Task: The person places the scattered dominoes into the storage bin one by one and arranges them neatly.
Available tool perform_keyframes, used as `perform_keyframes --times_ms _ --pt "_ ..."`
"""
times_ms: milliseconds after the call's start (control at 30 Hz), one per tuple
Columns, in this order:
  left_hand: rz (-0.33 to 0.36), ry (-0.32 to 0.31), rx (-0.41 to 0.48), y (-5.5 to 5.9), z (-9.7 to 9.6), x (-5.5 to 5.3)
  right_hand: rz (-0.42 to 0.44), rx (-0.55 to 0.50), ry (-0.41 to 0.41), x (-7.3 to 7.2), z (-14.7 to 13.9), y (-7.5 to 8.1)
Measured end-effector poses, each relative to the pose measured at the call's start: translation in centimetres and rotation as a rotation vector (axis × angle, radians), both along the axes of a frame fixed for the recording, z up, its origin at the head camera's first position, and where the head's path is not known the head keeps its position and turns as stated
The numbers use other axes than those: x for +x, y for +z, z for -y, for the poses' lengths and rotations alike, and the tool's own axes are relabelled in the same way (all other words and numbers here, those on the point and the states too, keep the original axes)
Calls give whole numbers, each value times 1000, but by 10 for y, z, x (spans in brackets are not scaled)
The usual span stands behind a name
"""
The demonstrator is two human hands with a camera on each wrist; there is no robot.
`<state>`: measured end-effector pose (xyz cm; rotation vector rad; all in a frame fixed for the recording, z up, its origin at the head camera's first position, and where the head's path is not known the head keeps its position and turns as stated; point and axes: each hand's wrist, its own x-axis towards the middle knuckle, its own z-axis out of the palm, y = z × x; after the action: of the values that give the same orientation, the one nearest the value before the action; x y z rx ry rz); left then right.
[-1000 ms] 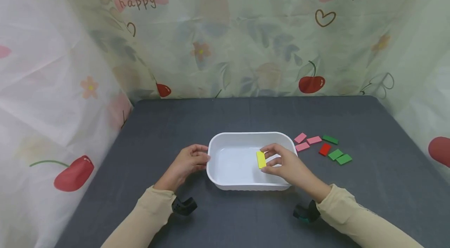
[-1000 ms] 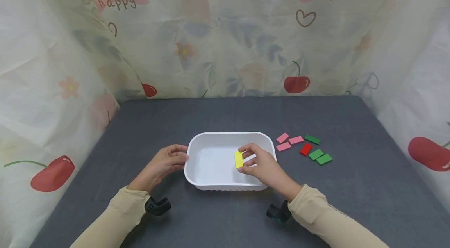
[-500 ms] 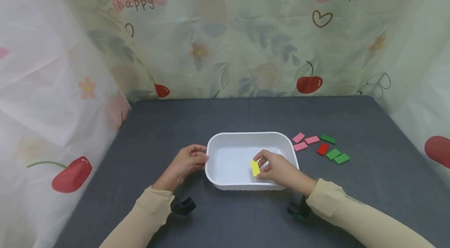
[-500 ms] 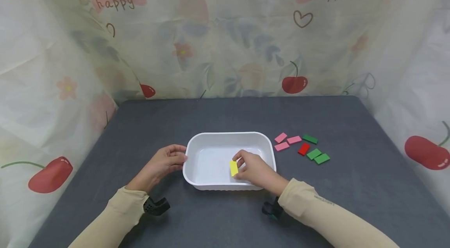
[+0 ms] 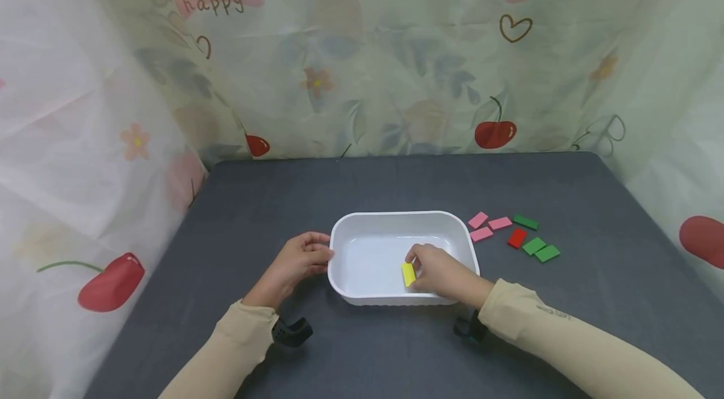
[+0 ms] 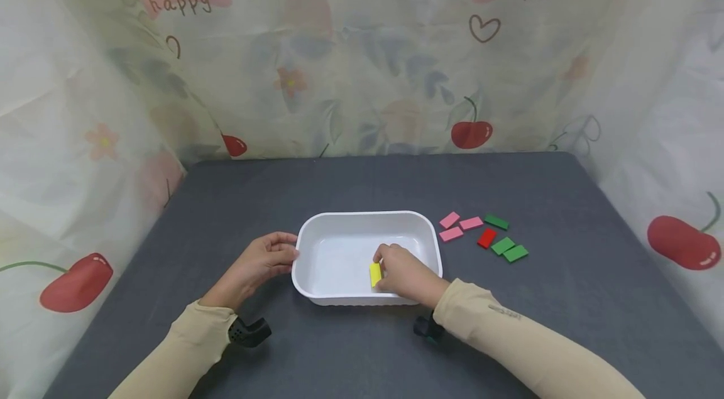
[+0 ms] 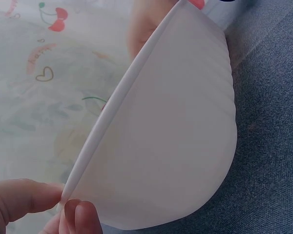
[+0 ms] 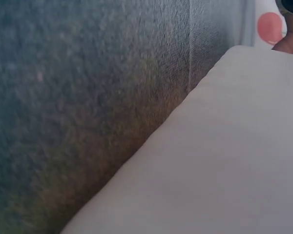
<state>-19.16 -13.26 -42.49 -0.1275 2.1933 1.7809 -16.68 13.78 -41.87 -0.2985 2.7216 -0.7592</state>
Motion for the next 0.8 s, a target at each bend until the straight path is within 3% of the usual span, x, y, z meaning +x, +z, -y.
perform_keyframes --times_ms 400,567,800 --pt "-9 -19 16 1 1 1 -2 87 6 -6 5 -1" --pt "-7 -24 17 0 2 0 -2 69 -2 -8 5 -5" --pt "-2 -23 26 0 2 0 101 -30 -88 -11 -4 -6"
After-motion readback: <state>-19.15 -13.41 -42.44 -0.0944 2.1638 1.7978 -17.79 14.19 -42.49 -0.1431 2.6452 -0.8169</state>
